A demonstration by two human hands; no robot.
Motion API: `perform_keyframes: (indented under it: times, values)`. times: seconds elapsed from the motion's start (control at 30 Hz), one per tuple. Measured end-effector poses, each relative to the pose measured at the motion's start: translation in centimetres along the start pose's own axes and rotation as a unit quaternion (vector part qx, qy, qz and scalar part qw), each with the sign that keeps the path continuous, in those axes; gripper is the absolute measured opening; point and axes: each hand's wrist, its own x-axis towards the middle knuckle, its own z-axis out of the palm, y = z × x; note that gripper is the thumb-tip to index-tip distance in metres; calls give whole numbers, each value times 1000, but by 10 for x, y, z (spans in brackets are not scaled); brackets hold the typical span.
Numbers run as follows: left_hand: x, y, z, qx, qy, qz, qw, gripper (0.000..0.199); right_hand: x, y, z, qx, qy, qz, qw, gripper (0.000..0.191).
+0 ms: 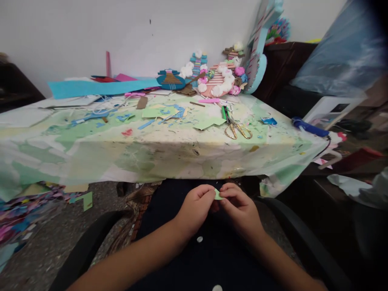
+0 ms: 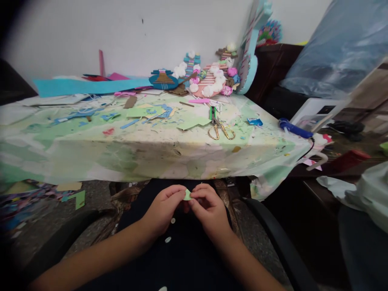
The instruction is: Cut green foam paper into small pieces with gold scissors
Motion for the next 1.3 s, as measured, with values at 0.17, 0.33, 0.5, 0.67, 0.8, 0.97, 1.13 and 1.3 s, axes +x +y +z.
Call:
perform_keyframes:
  times: [0.17,0.33,0.5,0.67,0.8,0.97,1.13,1.3]
  values:
    - [-1,1,-2,115,-20,41,992,21,-3,7,6,176,15,110,978,4]
    - [-4,3,-1,175,-26,76,981,25,-2,0,9,255,26,148,955,8]
    - [-5,-1,0,165,-17,78,983,23,-1,-2,10,255,21,161,953,9]
    - [-4,-6,-1,212,-13,109,971,23,-1,1,8,246,29,160,956,10]
    - [-3,-5,-1,226,3,116,967,23,-1,3,8,245,46,159,955,10]
    - [-4,1,1,175,-10,101,979,21,0,1,10,265,50,148,952,9]
    - [-6,3,3,149,3,68,987,18,-2,0,13,247,58,148,956,9]
    - [-7,1,1,242,7,111,964,24,-1,1,12,222,84,142,961,12]
